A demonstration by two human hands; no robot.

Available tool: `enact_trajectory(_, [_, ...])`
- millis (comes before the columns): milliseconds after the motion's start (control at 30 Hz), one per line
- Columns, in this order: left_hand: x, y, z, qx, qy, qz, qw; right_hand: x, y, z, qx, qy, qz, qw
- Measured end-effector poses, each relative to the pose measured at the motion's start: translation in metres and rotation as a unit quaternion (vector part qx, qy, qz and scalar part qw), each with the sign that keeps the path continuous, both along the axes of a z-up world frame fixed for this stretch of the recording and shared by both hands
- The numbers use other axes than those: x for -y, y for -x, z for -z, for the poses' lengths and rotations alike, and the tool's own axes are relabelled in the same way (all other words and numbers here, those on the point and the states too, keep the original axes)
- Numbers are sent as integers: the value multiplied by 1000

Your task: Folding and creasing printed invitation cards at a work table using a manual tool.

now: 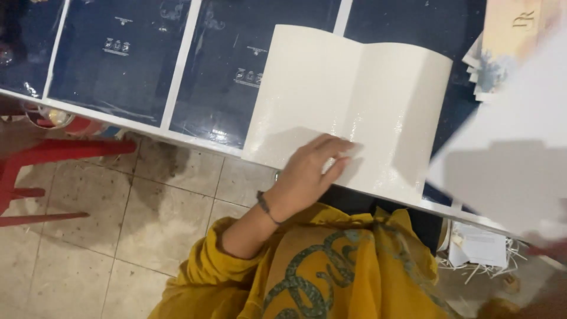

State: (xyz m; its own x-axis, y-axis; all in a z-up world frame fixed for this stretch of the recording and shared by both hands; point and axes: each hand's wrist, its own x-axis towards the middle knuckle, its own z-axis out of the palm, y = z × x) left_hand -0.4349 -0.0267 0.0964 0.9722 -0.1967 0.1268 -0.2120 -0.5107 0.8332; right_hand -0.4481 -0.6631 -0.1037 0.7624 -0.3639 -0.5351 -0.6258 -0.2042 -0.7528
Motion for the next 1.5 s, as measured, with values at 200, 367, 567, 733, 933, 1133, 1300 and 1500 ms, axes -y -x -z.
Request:
enact_trajectory(200, [9, -7, -6, -51, 75, 110, 990, -309, 4, -223, 294, 68, -169, 938])
enact_trajectory(367, [-4, -5, 27, 6, -77, 23, 997, -353, -9, -232, 194, 102, -100, 970])
enact_trajectory(567, [-6, -9, 35, 1, -137, 16, 990, -360, -17, -218, 182, 72, -99, 976])
enact_trajectory(733, [-7, -8, 37, 14, -132, 10, 991, -363, -18, -220, 168, 87, -104, 976])
enact_trajectory(933, [-4, -7, 36, 34, -148, -2, 988, -359, -19, -211, 162, 81, -104, 978])
enact_trajectory(1133, [-6, -7, 23, 20, -164, -8, 986, -339, -25, -178, 162, 200, -143, 956])
enact_trajectory(1300, [0, -11, 6, -31, -175, 29, 984, -328, -32, -167, 186, 213, -134, 950])
enact_trajectory(1500, [4, -15, -9, -47, -189, 18, 981, -342, -34, -173, 169, 202, -121, 957])
